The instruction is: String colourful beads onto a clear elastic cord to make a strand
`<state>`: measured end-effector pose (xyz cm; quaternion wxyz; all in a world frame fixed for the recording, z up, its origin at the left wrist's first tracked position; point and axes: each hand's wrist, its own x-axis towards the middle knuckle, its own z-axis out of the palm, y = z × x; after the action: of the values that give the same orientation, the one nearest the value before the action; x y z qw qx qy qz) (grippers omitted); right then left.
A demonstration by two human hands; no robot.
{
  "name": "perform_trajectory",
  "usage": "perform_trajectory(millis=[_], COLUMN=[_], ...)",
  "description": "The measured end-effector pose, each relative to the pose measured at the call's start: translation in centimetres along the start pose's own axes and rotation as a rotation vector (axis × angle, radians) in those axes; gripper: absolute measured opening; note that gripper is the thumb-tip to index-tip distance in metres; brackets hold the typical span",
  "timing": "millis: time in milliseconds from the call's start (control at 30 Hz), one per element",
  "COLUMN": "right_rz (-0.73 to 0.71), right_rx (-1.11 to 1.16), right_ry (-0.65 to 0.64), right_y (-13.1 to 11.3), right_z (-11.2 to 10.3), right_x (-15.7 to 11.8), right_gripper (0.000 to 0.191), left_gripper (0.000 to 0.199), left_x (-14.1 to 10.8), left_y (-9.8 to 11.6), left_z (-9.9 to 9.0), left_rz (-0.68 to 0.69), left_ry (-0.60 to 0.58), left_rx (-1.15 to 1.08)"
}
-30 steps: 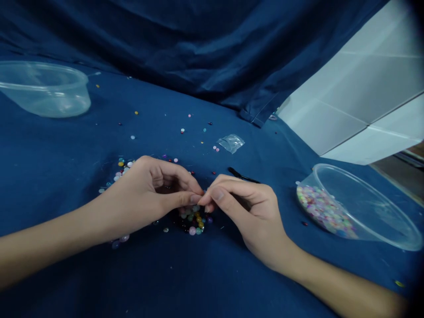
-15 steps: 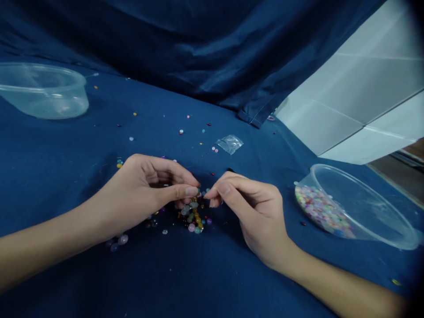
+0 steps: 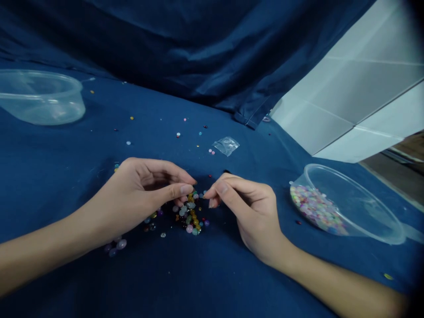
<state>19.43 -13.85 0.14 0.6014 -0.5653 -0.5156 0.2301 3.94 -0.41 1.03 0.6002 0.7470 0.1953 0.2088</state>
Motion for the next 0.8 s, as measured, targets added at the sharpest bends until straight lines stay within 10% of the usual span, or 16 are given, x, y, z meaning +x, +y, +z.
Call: perform_trajectory(millis=[800], right_rz=[0.048], right_rx=[-0.01], right_ry=[-0.014], right_y=[-0.14], right_z=[-0.18], right_x=[0.06], right_gripper=[0.029], left_gripper=[0.021], left_x=[0.33], left_y=[0.31], left_z=[-0.71], left_rz=[-0.082], left_ry=[-0.061], left_rx=[-0.006])
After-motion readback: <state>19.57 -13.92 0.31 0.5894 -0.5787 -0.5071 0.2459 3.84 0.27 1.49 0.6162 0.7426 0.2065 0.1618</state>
